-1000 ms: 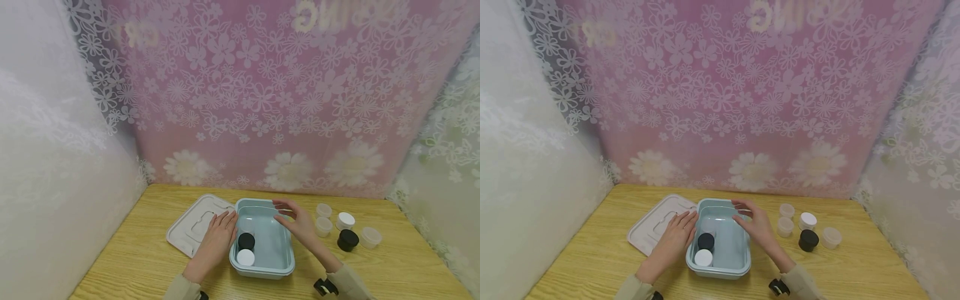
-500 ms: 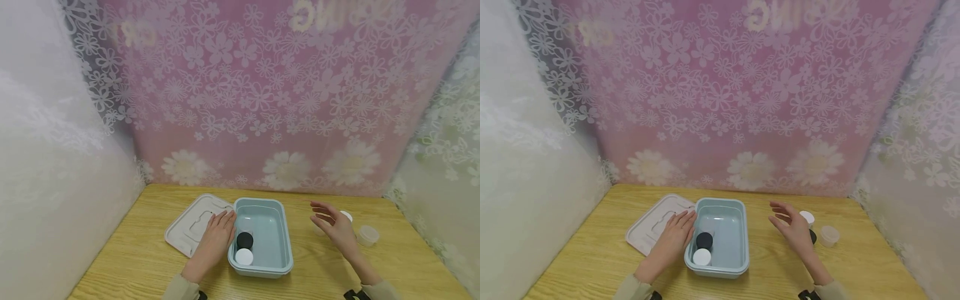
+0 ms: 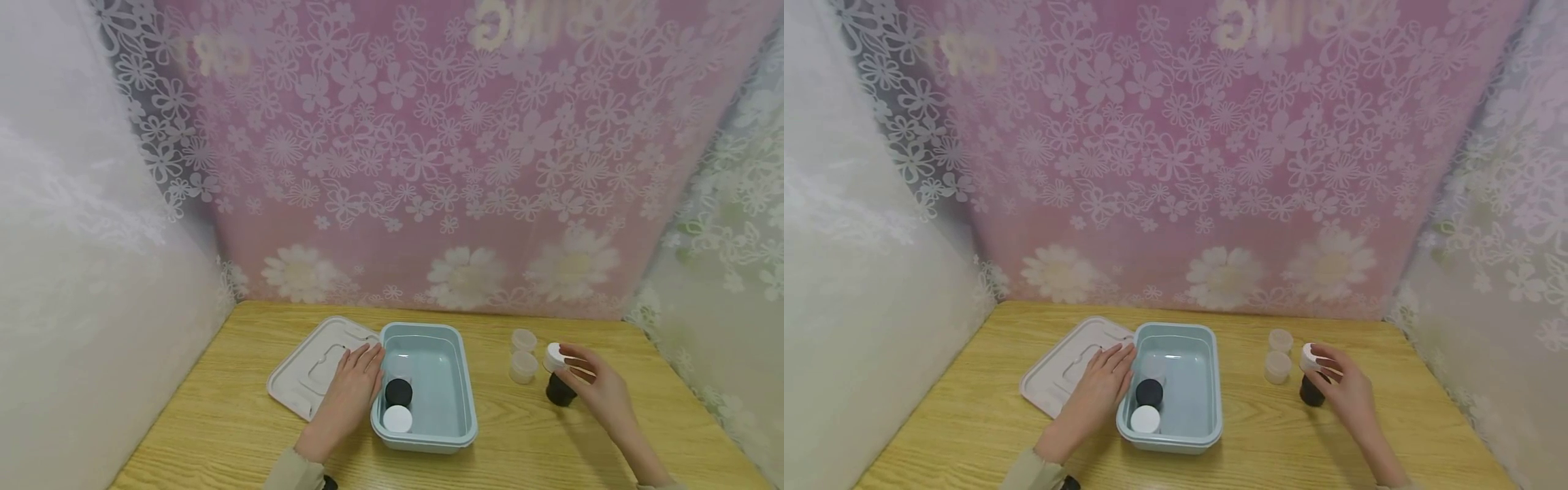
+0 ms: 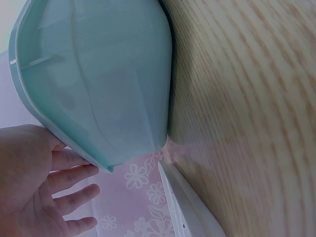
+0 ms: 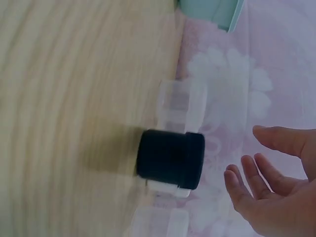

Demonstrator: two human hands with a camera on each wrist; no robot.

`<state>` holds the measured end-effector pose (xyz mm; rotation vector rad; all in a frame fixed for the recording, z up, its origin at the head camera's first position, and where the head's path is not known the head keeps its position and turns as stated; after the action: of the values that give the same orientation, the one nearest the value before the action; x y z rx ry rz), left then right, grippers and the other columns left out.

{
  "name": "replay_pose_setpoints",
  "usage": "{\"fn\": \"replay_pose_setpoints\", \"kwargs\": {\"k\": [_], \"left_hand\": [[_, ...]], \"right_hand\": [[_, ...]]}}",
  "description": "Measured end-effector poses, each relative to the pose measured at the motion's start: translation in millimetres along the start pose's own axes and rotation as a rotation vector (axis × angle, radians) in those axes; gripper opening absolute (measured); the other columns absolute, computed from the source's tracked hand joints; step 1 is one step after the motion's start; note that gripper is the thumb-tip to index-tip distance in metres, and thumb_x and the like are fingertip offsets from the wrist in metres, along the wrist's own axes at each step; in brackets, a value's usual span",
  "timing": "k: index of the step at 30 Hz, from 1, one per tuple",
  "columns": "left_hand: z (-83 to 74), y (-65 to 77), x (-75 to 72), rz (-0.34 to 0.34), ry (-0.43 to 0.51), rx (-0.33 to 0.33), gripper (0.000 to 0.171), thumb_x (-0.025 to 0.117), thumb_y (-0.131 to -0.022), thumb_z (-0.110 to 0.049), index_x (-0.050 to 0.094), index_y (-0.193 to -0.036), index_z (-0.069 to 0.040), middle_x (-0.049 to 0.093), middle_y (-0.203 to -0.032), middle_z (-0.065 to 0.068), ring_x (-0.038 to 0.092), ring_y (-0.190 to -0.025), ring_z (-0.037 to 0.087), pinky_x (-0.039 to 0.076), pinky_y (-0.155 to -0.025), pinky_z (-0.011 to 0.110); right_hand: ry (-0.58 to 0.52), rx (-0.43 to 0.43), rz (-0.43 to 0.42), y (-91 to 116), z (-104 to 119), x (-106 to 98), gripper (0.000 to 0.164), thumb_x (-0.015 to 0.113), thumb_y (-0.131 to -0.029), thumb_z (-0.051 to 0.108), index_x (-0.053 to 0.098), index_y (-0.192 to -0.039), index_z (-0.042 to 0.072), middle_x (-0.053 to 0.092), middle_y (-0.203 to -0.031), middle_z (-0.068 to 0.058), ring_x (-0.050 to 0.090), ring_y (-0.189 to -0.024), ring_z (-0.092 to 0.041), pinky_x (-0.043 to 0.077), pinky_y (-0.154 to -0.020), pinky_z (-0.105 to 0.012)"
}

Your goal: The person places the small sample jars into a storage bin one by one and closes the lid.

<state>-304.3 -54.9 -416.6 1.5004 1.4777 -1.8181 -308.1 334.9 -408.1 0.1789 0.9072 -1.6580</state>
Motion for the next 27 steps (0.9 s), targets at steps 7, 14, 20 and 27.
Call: {"fn": "replay_pose_setpoints", "kwargs": {"k": [7, 14, 20, 27], "left_hand": [[-0.6, 0.3, -1.6, -0.002, 0.009, 0.003, 0.040, 0.059, -0.103, -0.019, 0.061, -0.138, -0.001, 0.060, -0.140, 0.013, 0.052, -0.133, 0.035, 0.040, -0.111, 0.058], [-1.0, 0.7, -1.9, -0.006, 0.006, 0.003, 0.039, 0.060, -0.103, -0.019, 0.061, -0.138, -0.002, 0.060, -0.140, 0.013, 0.052, -0.133, 0.035, 0.041, -0.111, 0.058], [-0.6, 0.8, -0.9, -0.007, 0.002, 0.005, 0.039, 0.060, -0.103, -0.019, 0.061, -0.138, -0.002, 0.060, -0.140, 0.013, 0.052, -0.133, 0.035, 0.041, -0.110, 0.058], [0.2, 0.7, 0.5, 0.000, -0.005, 0.004, 0.040, 0.058, -0.104, -0.021, 0.060, -0.139, -0.002, 0.060, -0.141, 0.013, 0.051, -0.134, 0.034, 0.040, -0.111, 0.057]], "right_hand": [[0.149, 0.128, 0.102, 9, -28, 1, 0.052, 0.076, -0.092, 0.015, 0.057, -0.134, -0.009, 0.060, -0.130, -0.032, 0.067, -0.107, -0.017, 0.052, -0.080, -0.009], [0.155, 0.224, 0.266, 12, -47, 14, 0.063, 0.075, -0.093, 0.019, 0.049, -0.139, -0.015, 0.050, -0.136, -0.039, 0.057, -0.118, -0.054, 0.058, -0.087, -0.044], [0.189, 0.282, 0.338, 9, -59, 19, 0.069, 0.076, -0.092, 0.023, 0.046, -0.139, -0.017, 0.047, -0.135, -0.043, 0.060, -0.112, -0.054, 0.060, -0.079, -0.045], [0.195, 0.277, 0.323, 4, -47, 19, 0.069, 0.077, -0.092, 0.027, 0.048, -0.139, -0.015, 0.047, -0.136, -0.043, 0.062, -0.110, -0.052, 0.061, -0.076, -0.044]]}}
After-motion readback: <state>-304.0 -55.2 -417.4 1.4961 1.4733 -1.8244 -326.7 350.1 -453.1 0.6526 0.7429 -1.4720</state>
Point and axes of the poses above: each hand's wrist, its own y-axis away from the middle knuckle, its own x-axis out of the palm, z = x × y, the point moved 10 cm from there along -y, towards the middle knuckle
